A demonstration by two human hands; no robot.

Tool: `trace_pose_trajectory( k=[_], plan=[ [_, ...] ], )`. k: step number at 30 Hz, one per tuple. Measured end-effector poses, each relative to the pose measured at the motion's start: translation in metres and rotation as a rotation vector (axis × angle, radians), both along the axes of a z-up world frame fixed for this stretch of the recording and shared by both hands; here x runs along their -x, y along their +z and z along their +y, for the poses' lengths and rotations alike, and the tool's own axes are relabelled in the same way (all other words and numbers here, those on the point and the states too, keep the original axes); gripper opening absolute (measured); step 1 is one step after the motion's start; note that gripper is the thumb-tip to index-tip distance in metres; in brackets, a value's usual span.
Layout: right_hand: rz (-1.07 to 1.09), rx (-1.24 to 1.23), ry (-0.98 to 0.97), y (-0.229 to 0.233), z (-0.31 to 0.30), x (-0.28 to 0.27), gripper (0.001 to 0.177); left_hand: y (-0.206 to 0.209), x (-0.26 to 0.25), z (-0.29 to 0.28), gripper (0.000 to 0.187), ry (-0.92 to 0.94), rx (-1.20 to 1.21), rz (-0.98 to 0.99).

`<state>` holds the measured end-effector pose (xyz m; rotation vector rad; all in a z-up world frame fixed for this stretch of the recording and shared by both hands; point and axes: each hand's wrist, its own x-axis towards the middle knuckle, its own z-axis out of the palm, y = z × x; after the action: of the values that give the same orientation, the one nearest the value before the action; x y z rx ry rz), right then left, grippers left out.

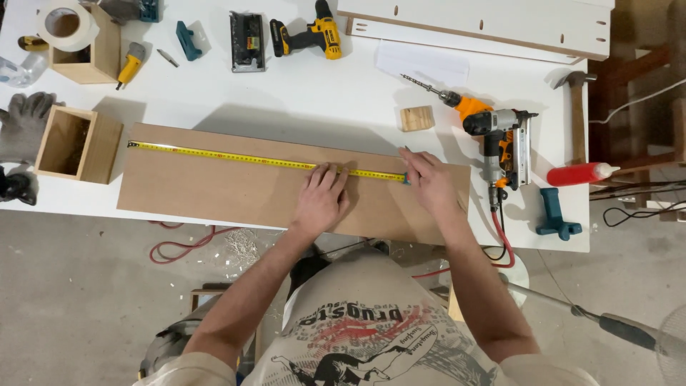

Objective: The person measures a rectangular piece of wood with a tape measure and marks it with a pen. They then use a nail gun to drive nails into the marked spots on the wood.

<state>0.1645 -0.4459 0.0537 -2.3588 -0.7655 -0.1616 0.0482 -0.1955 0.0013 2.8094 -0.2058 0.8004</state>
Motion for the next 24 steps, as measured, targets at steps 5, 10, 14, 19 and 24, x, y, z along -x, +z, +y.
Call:
trace_pose_trajectory(
  k=[5,10,14,19,24],
  plan=[
    [0.359,-0.309,-0.121,0.010,0.048,0.020,0.023,0.006,0.001,-0.002,0.050,0.012,-0.015,0.003],
    [0.511,-0.392,-0.108,-0.025,0.072,0.003,0.012,0.011,0.002,-0.003,0.049,0.006,-0.002,0.012],
    [0.531,-0.292,-0.054,-0.023,0.071,0.008,0.013,0.004,0.002,-0.004,0.049,0.026,0.019,0.004],
    [0.397,-0.125,0.047,-0.030,0.068,0.005,0.013,0.003,0.002,-0.004,0.049,0.037,0.018,0.004],
    [0.435,-0.193,0.021,-0.026,0.072,0.007,0.009,0.003,0.002,-0.003,0.051,0.032,0.008,0.020]
  ],
)
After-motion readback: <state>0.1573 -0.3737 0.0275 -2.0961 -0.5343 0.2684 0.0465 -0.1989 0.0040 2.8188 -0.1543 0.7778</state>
